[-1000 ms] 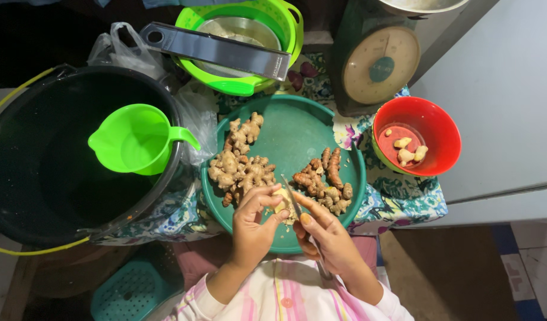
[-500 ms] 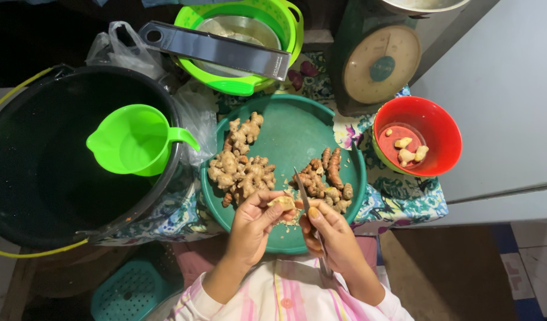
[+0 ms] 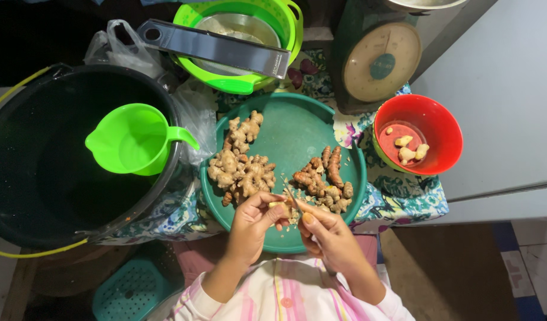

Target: The person sits at a table with a large tray of ginger and turmeric rhizomes and uses a small knife to peel the skin off pieces one at a time, breaking off knobs and placing the peeled pieces into a red bowl while discarding peels on the tray.

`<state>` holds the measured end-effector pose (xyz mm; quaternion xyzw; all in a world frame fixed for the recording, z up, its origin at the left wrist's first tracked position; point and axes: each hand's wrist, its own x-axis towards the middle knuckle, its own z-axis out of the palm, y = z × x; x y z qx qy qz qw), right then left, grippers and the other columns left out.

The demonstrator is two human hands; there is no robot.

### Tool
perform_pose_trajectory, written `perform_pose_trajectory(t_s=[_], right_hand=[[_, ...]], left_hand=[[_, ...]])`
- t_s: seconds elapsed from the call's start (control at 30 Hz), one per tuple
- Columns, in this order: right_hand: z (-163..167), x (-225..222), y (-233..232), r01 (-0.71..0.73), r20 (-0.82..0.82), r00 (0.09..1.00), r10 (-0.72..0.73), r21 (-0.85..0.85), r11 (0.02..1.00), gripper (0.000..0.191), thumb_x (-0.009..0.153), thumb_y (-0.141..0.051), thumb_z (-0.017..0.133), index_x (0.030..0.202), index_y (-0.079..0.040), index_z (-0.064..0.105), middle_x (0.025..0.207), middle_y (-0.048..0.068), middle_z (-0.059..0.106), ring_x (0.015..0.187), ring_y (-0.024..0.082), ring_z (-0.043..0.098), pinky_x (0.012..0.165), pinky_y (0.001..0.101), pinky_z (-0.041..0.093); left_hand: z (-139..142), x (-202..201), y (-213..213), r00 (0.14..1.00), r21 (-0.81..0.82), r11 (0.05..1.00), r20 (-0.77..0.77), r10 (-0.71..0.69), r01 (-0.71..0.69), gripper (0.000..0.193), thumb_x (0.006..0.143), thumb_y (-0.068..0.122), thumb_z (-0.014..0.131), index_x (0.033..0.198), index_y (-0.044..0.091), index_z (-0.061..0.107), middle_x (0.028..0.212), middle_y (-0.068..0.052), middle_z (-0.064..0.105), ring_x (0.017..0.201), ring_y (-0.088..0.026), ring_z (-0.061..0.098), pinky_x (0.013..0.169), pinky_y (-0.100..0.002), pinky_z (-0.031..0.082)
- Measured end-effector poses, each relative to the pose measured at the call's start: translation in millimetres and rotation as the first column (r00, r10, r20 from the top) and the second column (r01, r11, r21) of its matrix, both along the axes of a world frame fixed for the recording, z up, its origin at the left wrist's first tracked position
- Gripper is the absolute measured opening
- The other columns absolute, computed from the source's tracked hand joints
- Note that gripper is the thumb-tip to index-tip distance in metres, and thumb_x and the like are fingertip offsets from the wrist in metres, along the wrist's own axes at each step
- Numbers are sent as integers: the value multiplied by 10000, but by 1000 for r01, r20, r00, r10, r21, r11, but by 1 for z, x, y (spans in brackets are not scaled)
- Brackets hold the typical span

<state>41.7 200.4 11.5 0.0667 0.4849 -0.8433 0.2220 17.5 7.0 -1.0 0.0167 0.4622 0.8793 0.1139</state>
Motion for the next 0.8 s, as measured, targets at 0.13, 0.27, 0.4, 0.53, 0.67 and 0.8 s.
perform_pose_trajectory(t_s=[0.13, 0.27, 0.4, 0.53, 0.67, 0.8], right_hand=[[7, 2, 8, -57, 40, 997, 58, -45, 997, 529, 999, -281, 590, 1499, -120, 524, 744, 2, 521, 479, 60, 383, 405, 220, 277], [18, 4, -1, -17, -111, 993, 33, 144, 990, 520, 974, -182, 608, 1476, -133, 479, 767, -1, 545, 541, 59, 435, 442, 220, 320], [27, 9, -4, 74, -407, 904, 131, 450, 890, 472, 989, -59, 622, 1453, -76, 537, 788, -25, 528, 661, 30, 432, 561, 204, 360], [34, 13, -5, 149, -466, 868, 171, 574, 805, 483, 953, -35, 655, 1429, -69, 581, 769, -33, 533, 652, 37, 433, 569, 212, 374], [40, 14, -9, 214, -501, 847, 179, 629, 747, 484, 930, -28, 670, 1409, -65, 612, 763, -23, 551, 650, 54, 444, 572, 220, 395], [41, 13, -12, 365, -714, 665, 220, 567, 739, 438, 943, 10, 635, 1378, -27, 598, 1133, 41, 664, 931, 95, 613, 780, 250, 493]], left_hand=[[2, -2, -1, 998, 50, 998, 51, -34, 32, 220, 967, 64, 671, 1179, 8, 650, 893, -68, 704, 741, -140, 667, 657, -269, 514], [5, -5, -2, 999, 49, 998, 26, -46, 45, 273, 953, 9, 674, 1223, -5, 640, 930, -79, 709, 794, -147, 672, 699, -279, 527], [9, -4, -8, 996, 22, 996, 41, -85, 84, 398, 898, -60, 668, 1290, 3, 630, 980, -56, 700, 851, -131, 663, 738, -268, 518], [10, -5, -11, 992, 34, 994, 78, -103, 100, 372, 921, -51, 659, 1289, -2, 633, 987, -62, 709, 839, -135, 666, 727, -265, 507], [9, -7, -12, 991, 13, 993, 62, -117, 117, 373, 924, -41, 664, 1293, 1, 637, 975, -65, 715, 832, -136, 672, 727, -266, 510], [8, -6, -14, 990, -9, 990, 19, -138, 139, 339, 933, -39, 671, 1268, -6, 639, 983, -70, 723, 830, -134, 670, 729, -270, 512]])
